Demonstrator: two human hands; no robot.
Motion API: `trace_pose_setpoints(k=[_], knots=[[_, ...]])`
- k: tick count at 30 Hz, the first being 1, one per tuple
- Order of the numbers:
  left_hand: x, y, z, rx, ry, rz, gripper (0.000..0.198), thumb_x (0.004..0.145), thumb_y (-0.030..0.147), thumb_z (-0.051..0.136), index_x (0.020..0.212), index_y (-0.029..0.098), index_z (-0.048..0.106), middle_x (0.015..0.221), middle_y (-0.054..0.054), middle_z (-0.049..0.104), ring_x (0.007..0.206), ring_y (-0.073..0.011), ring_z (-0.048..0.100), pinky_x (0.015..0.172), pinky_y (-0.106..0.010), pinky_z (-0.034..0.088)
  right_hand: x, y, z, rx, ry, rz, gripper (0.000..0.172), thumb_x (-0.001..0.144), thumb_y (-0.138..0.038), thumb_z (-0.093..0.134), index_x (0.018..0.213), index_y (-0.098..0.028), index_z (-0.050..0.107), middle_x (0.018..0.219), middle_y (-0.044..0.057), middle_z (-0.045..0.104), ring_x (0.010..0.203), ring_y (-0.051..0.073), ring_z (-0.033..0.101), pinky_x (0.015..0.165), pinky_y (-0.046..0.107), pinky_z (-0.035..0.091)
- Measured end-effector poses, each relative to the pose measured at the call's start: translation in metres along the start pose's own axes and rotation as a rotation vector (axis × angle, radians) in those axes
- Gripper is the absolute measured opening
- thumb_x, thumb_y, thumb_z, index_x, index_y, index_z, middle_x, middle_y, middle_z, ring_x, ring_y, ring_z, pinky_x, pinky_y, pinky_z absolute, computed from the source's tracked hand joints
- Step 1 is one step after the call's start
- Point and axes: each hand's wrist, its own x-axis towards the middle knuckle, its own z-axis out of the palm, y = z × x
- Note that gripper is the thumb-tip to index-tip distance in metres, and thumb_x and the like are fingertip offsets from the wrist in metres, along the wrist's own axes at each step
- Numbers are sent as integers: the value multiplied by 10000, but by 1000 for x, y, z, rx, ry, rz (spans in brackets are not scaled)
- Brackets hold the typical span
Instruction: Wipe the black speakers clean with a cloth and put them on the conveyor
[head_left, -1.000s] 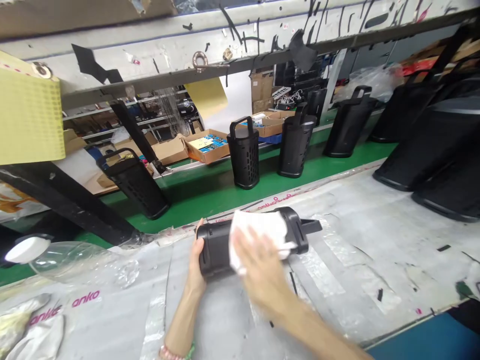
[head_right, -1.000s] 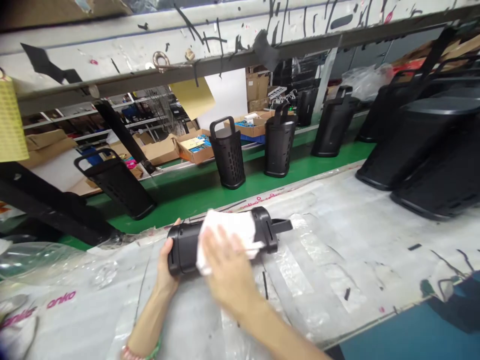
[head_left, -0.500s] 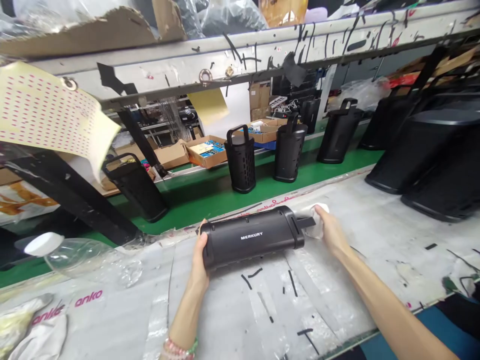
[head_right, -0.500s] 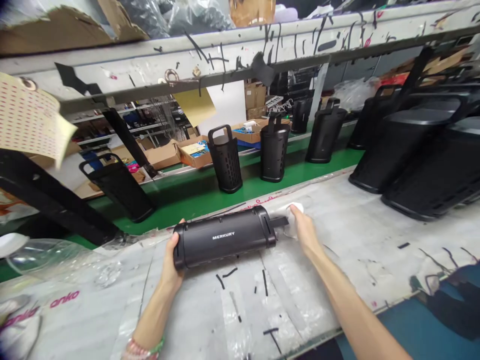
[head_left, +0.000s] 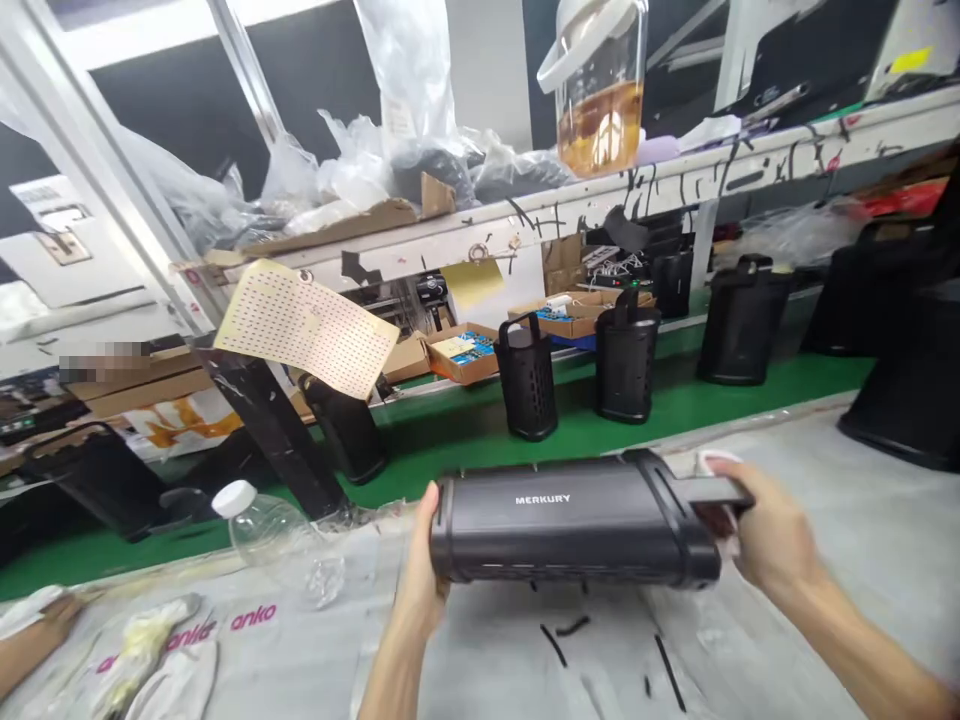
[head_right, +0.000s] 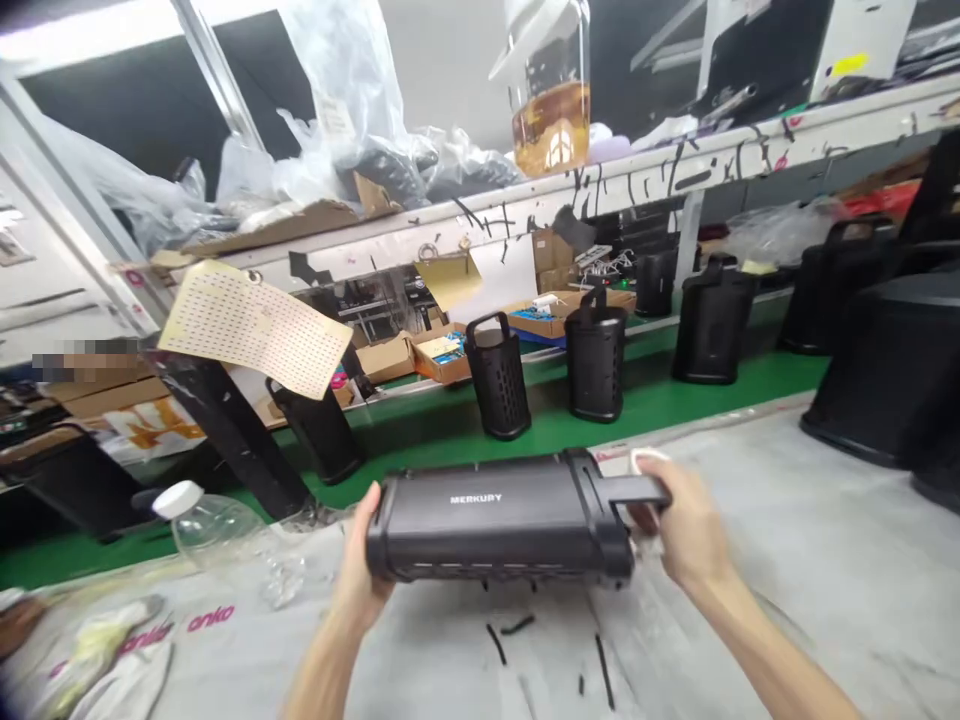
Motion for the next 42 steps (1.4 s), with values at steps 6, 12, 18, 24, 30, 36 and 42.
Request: trace_pose_setpoints(k=[6,12,18,24,30,36,42], knots=[[27,-18,-25,-294,-139,21,500,873,529,550,1273,229,547,1199,-119,638,935,-288,700,890,-482,541,-5,-3,47,3,-366,522,458,781,-440,490,404,-213,368,370,-69,188,305,37,125,314,191,119],[59,-44,-41,-294,200,143,241,897,307,539,1113,238,620,1218,-76,573,844,-135,665,711,-246,550,9,6,144,20,-461,464,444,946,-339,338,527,-196,368,441,-87,216,345,45,179,341,179,172],[74,-45,-50,-293,190,86,136,826,207,603,912,147,690,983,-79,627,704,-124,637,593,-219,512,35,50,247,-131,-430,188,317,956,-449,526,922,-141,594,732,-27,561,532,64,490,481,199,439],[76,-43,-49,-314,167,66,127,830,191,597,882,125,691,903,-71,643,641,-117,617,577,-224,504,23,109,261,-261,-619,-51,251,924,-353,604,1040,-131,620,986,38,635,824,150,627,705,310,554],[74,-42,-49,-305,140,50,134,852,167,569,859,112,691,842,-70,669,610,-112,609,570,-219,506,18,119,254,-261,-688,-108,227,927,-337,601,1061,-156,625,1051,57,638,886,160,626,764,340,557],[74,-41,-48,-283,143,36,127,861,141,565,880,105,686,835,-66,674,607,-103,612,565,-208,510,69,71,229,-188,-502,42,280,937,-359,581,1102,-135,614,1059,55,631,905,181,633,765,352,558],[75,-42,-48,-260,158,18,134,873,124,550,907,97,678,844,-66,673,614,-104,621,567,-212,522,139,5,194,84,-112,110,332,940,-377,572,1186,-154,576,1135,80,610,933,183,624,785,371,556]])
